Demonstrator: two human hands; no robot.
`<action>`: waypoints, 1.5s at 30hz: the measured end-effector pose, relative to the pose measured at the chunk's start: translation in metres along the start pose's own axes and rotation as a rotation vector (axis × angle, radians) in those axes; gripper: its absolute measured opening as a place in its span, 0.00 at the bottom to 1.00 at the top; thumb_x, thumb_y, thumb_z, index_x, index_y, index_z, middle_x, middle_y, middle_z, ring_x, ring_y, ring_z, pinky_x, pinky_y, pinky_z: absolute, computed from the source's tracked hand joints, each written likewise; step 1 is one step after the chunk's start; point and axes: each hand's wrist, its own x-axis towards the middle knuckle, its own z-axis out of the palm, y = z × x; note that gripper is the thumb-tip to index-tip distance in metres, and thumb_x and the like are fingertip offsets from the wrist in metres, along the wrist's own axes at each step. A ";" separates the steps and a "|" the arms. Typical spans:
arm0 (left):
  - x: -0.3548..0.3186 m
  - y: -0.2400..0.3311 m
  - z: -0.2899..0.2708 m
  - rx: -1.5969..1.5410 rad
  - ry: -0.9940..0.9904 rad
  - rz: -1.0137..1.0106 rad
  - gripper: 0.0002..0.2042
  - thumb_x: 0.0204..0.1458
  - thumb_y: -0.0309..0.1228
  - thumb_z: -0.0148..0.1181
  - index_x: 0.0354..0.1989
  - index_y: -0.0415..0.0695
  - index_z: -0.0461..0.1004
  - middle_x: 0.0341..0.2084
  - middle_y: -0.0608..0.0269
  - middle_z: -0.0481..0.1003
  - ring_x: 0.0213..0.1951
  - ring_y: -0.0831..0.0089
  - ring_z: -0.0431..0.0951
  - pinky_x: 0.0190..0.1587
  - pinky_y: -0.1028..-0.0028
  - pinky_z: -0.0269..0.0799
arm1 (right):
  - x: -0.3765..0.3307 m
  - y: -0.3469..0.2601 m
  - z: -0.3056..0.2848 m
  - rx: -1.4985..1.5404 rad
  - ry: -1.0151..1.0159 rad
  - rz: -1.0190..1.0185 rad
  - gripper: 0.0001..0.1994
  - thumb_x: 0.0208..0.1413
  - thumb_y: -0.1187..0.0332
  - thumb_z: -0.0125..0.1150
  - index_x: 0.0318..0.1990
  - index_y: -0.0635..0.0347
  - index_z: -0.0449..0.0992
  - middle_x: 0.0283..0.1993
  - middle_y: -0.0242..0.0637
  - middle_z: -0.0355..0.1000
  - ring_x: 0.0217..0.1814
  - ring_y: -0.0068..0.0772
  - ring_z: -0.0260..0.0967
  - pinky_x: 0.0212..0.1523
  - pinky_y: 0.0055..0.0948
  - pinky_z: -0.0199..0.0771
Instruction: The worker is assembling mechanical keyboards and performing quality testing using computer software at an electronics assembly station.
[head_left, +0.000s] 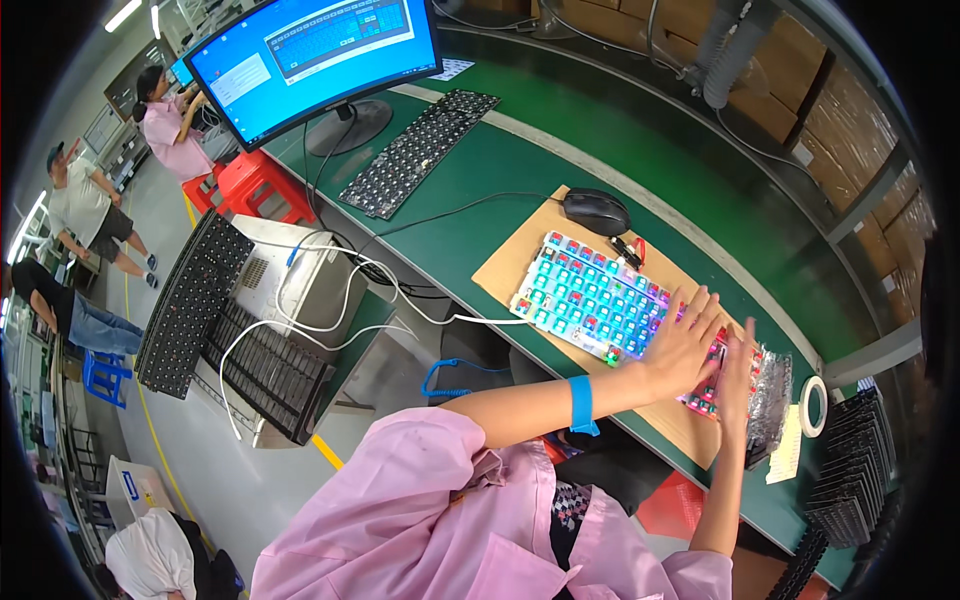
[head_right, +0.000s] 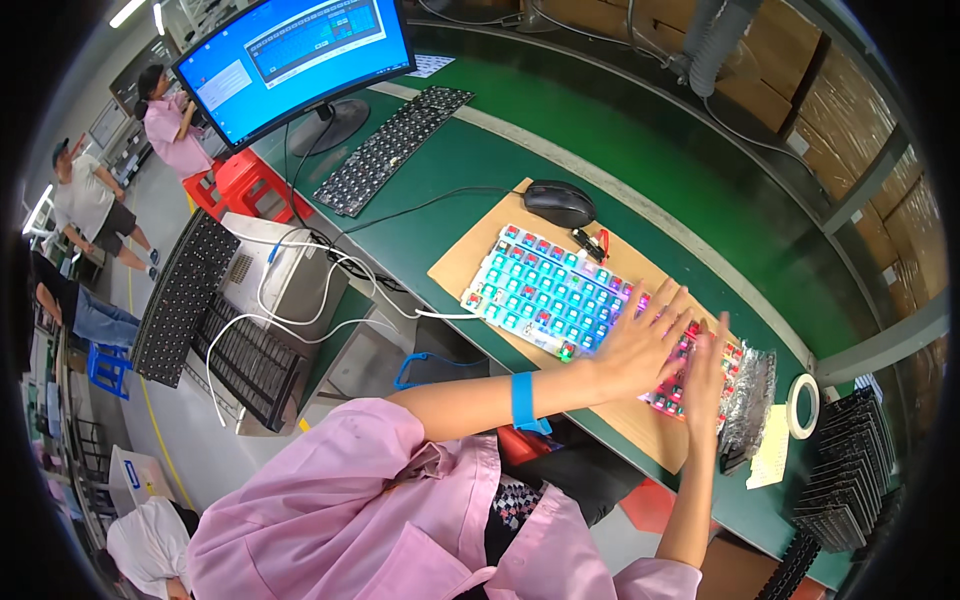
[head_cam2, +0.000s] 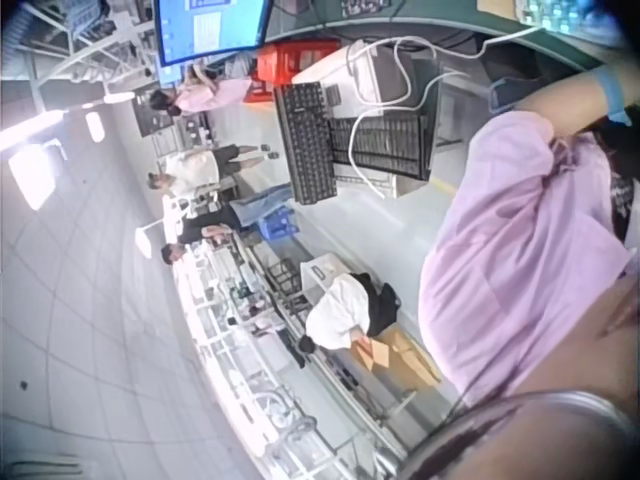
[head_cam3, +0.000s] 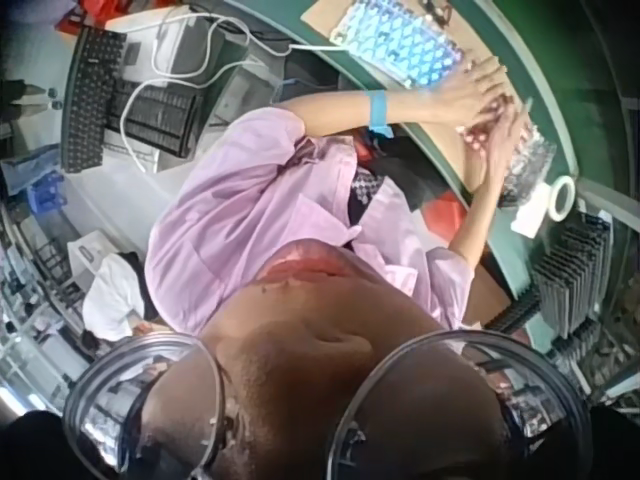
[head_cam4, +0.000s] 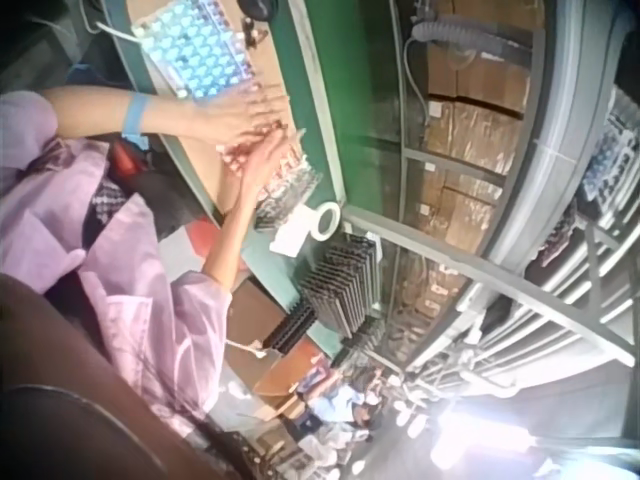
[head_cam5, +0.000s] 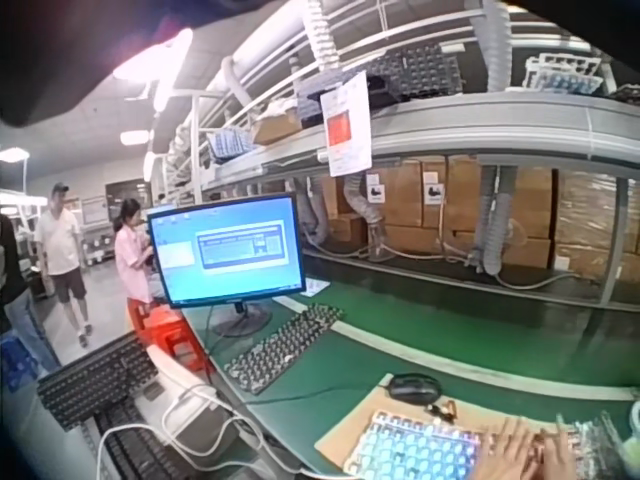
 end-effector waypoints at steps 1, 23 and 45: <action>0.000 0.000 0.000 -0.115 -0.038 -0.010 0.28 0.52 0.45 0.39 0.55 0.34 0.55 0.56 0.40 0.54 0.60 0.47 0.48 0.58 0.48 0.36 | 0.004 0.002 -0.003 0.224 -0.024 0.096 0.24 0.57 0.60 0.40 0.60 0.60 0.53 0.61 0.46 0.52 0.65 0.44 0.46 0.62 0.36 0.42; -0.054 -0.154 -0.068 -0.761 0.312 -0.817 0.14 0.49 0.34 0.48 0.34 0.35 0.71 0.29 0.54 0.71 0.27 0.65 0.71 0.31 0.73 0.66 | 0.011 0.040 -0.021 -0.149 0.352 -0.124 0.18 0.57 0.61 0.45 0.51 0.62 0.64 0.48 0.43 0.65 0.49 0.37 0.62 0.49 0.28 0.60; -0.095 -0.126 -0.071 -1.251 1.023 -0.091 0.16 0.46 0.40 0.50 0.33 0.37 0.63 0.24 0.57 0.63 0.19 0.71 0.67 0.23 0.78 0.63 | -0.041 0.014 -0.033 0.295 0.969 -0.136 0.19 0.58 0.51 0.32 0.32 0.56 0.66 0.18 0.28 0.58 0.22 0.23 0.59 0.28 0.22 0.61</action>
